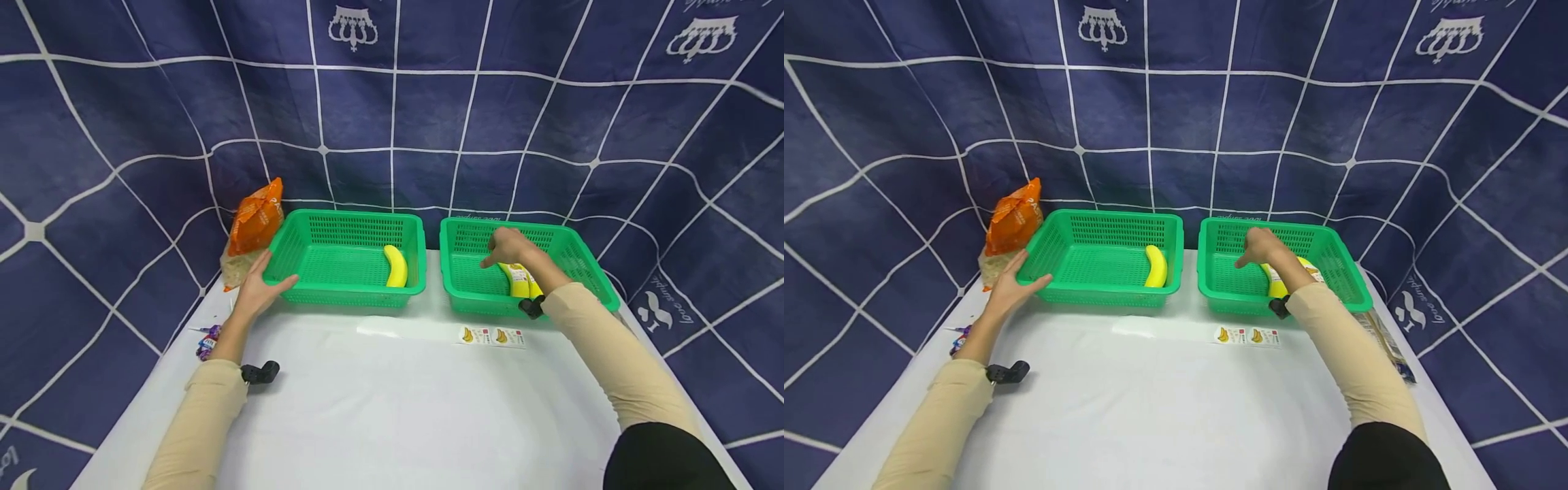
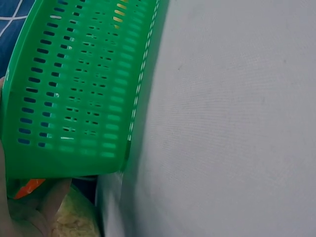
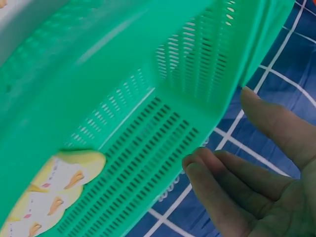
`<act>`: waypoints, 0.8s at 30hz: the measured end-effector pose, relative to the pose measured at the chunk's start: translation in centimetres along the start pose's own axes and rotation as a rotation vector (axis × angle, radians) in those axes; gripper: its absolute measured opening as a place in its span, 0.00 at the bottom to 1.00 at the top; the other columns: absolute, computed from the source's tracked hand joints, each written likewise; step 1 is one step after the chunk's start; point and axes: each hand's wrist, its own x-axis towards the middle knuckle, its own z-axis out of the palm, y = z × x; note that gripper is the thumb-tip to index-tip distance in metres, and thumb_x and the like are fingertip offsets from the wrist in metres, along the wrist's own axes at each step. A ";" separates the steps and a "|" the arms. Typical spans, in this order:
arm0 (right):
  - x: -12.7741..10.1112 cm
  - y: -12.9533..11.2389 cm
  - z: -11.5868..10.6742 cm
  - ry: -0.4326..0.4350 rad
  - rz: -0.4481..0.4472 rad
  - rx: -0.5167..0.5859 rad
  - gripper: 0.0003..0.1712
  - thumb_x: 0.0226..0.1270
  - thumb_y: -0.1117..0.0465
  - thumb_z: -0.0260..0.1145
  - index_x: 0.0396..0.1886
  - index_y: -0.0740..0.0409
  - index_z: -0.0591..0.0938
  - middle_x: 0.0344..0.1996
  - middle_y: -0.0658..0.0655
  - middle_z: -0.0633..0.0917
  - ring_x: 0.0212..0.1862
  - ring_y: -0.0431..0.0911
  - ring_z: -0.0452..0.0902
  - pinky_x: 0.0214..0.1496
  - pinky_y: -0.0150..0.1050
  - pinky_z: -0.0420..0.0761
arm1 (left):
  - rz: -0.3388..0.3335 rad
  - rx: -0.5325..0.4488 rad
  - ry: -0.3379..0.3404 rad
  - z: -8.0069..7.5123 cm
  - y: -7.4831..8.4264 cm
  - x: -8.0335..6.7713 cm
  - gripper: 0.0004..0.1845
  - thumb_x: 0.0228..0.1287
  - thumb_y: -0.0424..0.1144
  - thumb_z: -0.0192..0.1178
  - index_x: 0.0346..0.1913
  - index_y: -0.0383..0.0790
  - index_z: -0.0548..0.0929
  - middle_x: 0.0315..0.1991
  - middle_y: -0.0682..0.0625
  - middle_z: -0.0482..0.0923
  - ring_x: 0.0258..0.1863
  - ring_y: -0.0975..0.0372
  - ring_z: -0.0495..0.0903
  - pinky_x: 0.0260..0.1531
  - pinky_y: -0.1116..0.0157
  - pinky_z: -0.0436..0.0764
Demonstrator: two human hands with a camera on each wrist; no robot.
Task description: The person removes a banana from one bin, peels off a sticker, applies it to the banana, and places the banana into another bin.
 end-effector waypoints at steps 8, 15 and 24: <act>1.5 -3.0 -0.7 -0.002 -0.046 -0.015 0.37 0.57 0.50 0.73 0.60 0.71 0.77 0.62 0.68 0.77 0.65 0.67 0.68 0.64 0.58 0.74 | 0.002 0.005 0.021 0.1 -0.2 0.0 0.54 0.58 0.61 0.64 0.78 0.43 0.47 0.80 0.44 0.42 0.76 0.39 0.46 0.70 0.34 0.52; 3.1 -7.0 -0.5 -0.023 -0.071 -0.007 0.39 0.58 0.50 0.73 0.64 0.67 0.74 0.61 0.66 0.79 0.64 0.60 0.72 0.62 0.53 0.77 | 0.002 -0.011 0.039 0.3 -0.2 0.0 0.54 0.57 0.61 0.65 0.78 0.44 0.49 0.80 0.46 0.44 0.77 0.41 0.46 0.71 0.36 0.52; 5.8 -11.7 0.6 -0.044 -0.142 0.020 0.38 0.56 0.49 0.74 0.63 0.65 0.76 0.63 0.63 0.78 0.61 0.57 0.75 0.58 0.49 0.80 | 0.003 -0.043 0.047 0.4 -0.2 -0.2 0.53 0.57 0.58 0.66 0.78 0.43 0.50 0.80 0.46 0.45 0.77 0.41 0.47 0.71 0.37 0.52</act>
